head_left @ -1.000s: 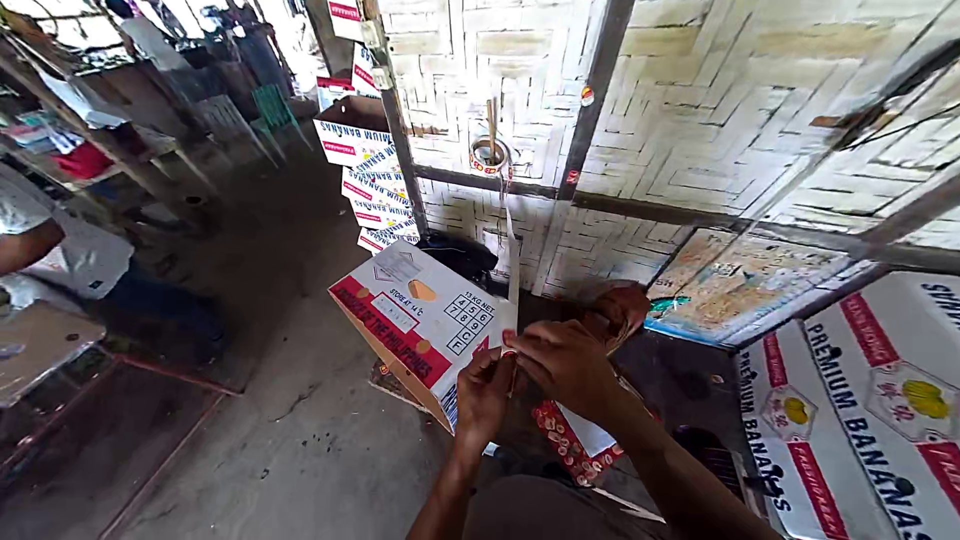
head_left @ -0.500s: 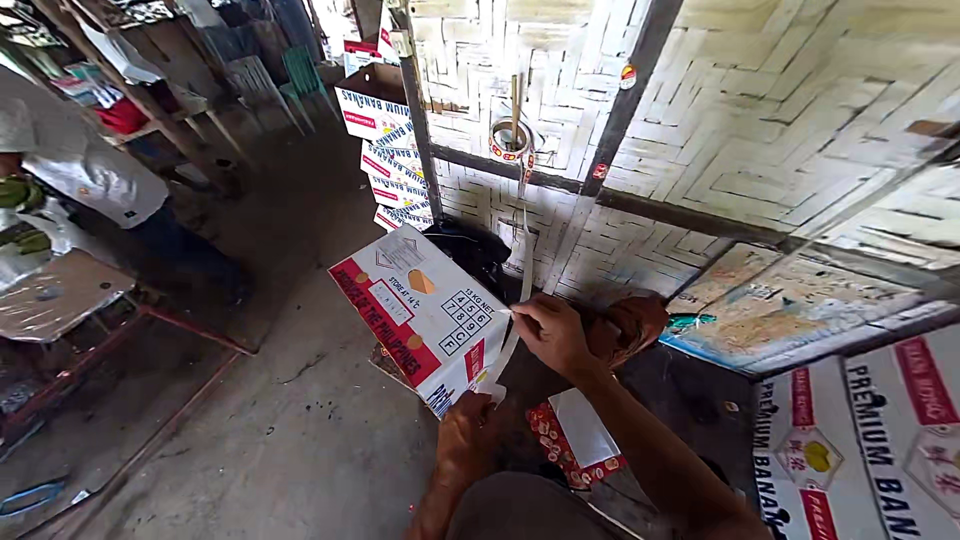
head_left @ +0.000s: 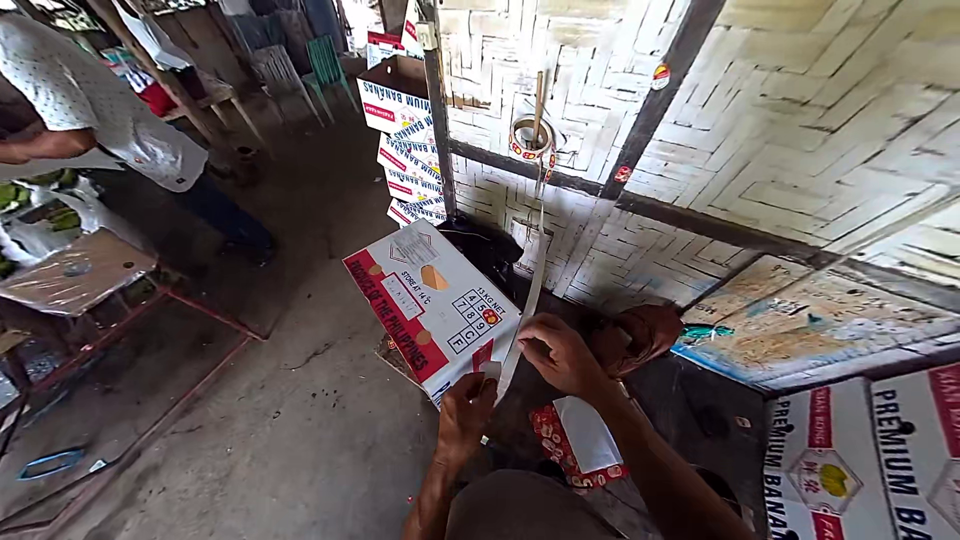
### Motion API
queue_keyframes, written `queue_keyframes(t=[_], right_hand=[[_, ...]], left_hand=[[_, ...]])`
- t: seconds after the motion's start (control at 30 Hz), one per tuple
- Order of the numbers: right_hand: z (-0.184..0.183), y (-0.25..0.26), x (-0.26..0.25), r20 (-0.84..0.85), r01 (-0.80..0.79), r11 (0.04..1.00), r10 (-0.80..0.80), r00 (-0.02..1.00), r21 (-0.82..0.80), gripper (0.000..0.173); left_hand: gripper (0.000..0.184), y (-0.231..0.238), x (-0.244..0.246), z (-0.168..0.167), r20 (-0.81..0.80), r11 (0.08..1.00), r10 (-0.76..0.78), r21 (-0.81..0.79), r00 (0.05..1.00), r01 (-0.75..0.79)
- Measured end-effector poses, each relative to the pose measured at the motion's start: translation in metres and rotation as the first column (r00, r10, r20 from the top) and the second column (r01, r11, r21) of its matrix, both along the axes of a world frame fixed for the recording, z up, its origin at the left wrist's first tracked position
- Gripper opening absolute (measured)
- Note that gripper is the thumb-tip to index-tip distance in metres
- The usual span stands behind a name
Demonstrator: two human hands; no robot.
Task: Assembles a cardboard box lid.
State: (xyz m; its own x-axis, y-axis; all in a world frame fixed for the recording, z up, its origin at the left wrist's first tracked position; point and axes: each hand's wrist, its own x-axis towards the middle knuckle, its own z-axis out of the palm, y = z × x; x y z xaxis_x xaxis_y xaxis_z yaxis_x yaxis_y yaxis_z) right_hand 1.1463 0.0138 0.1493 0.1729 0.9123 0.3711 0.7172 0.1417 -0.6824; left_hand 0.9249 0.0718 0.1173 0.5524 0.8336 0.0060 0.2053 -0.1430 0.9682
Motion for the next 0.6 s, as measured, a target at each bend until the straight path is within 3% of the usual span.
queue_keyframes(t=[0.07, 0.13, 0.27, 0.4, 0.47, 0.53, 0.6], right_hand=[[-0.004, -0.021, -0.017, -0.29, -0.016, 0.994, -0.017, 0.957, -0.11, 0.029], [-0.004, -0.034, -0.035, -0.504, -0.068, 0.975, -0.049, 0.862, -0.211, 0.027], [-0.002, -0.035, -0.047, -0.63, 0.054, 0.984, -0.149, 0.762, -0.167, 0.015], [0.003, -0.032, -0.046, -0.68, 0.207, 0.974, -0.214, 0.701, -0.093, 0.013], [0.002, -0.036, -0.046, -0.567, 0.24, 0.969, -0.234, 0.79, -0.066, 0.015], [0.003, -0.043, -0.047, -0.211, 0.219, 0.975, -0.223, 0.952, -0.042, 0.025], [0.005, -0.049, -0.049, 0.165, 0.223, 0.975, -0.221, 0.961, 0.005, 0.027]], left_hand=[[0.016, -0.001, 0.005, 0.01, 0.124, 0.992, -0.025, -0.123, 0.992, 0.04], [0.015, -0.002, 0.011, 0.013, 0.183, 0.985, -0.079, -0.136, 0.98, 0.105], [0.019, -0.005, 0.021, 0.012, 0.232, 0.979, -0.159, -0.09, 0.96, 0.184], [0.016, -0.01, 0.024, 0.01, 0.251, 0.976, -0.129, -0.141, 0.959, 0.168], [0.013, -0.011, 0.028, 0.008, 0.308, 0.98, -0.101, -0.131, 0.946, 0.147], [0.012, -0.01, 0.031, 0.007, 0.336, 0.988, -0.099, -0.081, 0.937, 0.133], [0.011, -0.009, 0.031, 0.006, 0.283, 0.99, -0.141, 0.04, 0.949, 0.135]])
